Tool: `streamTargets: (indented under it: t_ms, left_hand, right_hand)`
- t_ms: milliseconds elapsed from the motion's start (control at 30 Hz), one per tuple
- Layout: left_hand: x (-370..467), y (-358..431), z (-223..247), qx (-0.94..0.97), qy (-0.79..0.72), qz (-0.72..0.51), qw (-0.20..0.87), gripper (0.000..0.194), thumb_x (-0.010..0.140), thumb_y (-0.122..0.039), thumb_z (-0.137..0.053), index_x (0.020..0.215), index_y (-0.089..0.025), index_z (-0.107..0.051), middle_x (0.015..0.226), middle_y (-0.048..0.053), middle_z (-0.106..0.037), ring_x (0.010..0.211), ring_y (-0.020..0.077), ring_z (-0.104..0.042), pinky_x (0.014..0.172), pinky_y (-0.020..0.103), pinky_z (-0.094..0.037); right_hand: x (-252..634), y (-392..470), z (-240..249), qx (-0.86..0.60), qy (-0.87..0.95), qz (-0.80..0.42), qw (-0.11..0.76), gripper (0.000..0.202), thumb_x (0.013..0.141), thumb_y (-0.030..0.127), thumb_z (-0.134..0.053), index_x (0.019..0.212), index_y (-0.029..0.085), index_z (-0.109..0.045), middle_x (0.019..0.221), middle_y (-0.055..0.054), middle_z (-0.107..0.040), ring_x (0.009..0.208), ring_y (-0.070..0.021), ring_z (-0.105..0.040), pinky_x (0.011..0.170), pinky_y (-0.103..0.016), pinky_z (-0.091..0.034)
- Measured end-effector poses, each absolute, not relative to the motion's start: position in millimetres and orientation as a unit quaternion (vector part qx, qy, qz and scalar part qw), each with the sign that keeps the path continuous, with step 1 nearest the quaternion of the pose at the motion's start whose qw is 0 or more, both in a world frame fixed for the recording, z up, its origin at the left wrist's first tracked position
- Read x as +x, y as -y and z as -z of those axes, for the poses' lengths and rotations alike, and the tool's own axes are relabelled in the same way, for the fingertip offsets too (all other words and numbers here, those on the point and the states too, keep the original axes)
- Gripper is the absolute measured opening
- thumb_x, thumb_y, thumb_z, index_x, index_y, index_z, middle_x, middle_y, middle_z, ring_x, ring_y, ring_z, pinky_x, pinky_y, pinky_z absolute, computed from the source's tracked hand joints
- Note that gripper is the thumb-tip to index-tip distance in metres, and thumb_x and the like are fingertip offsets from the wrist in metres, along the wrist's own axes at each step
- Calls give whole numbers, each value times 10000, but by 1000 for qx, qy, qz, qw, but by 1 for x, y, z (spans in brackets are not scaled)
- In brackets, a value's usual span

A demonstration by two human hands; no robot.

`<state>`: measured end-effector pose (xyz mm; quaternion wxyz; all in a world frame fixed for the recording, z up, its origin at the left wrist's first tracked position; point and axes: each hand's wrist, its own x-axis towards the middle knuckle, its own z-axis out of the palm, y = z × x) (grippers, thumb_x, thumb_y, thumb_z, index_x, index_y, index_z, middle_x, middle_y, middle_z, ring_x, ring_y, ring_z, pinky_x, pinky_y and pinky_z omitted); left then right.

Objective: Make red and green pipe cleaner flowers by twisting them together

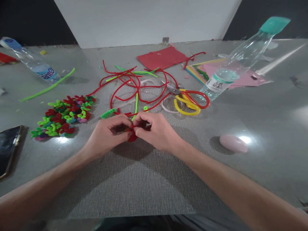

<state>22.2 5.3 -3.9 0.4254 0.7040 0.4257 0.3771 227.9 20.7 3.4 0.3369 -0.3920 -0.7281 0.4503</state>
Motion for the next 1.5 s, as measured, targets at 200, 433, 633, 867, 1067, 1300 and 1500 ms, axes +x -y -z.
streamTargets:
  t_ms: [200,433,633,867,1067,1300,1500]
  left_hand:
    - [24,-4,6,694,-430,-379,436,145,815,-164,-773,919,-199,-678,924,19,-719,876,179,-677,842,322,-555]
    - [22,-3,6,701,-431,-415,389,45,898,-171,-748,902,-206,-720,894,9,-734,846,160,-653,782,300,-500]
    - [25,-1,0,706,-424,-437,361,99,924,-122,-685,879,-197,-732,868,0,-735,817,139,-652,776,274,-509]
    - [25,-1,-3,679,-425,-447,400,119,905,-102,-666,854,-176,-743,827,-4,-714,771,122,-628,733,248,-498]
    - [22,-2,1,609,-396,-437,530,135,961,-193,-696,839,-172,-748,788,-10,-665,696,100,-547,650,236,-423]
    - [19,-5,10,566,-358,-440,598,132,979,-229,-722,865,-189,-776,824,-1,-672,752,110,-543,695,236,-416]
    - [19,-5,5,583,-355,-417,600,166,980,-205,-672,833,-183,-745,806,-5,-678,739,112,-555,688,238,-429]
  right_hand:
    - [224,-20,0,-402,642,-546,358,59,867,186,-636,808,187,-633,702,40,-595,589,-95,-535,540,-240,-413]
    - [221,-18,-2,-386,597,-593,379,63,861,223,-680,826,179,-652,747,29,-610,621,-95,-557,576,-244,-447]
    - [222,-18,0,-377,606,-582,390,63,889,221,-673,852,177,-646,757,26,-608,642,-98,-561,591,-249,-423]
    - [221,-16,1,-359,619,-567,409,93,939,206,-661,853,181,-634,752,32,-598,658,-93,-557,609,-240,-427]
    - [221,-16,2,-331,608,-587,420,97,937,206,-679,857,182,-630,770,31,-601,667,-87,-552,616,-226,-448]
    - [221,-17,1,-298,597,-614,422,88,931,202,-689,877,190,-621,791,40,-581,657,-79,-551,600,-212,-483]
    - [224,-18,-1,-303,641,-586,392,79,924,180,-650,867,199,-599,783,43,-552,663,-91,-539,600,-231,-450]
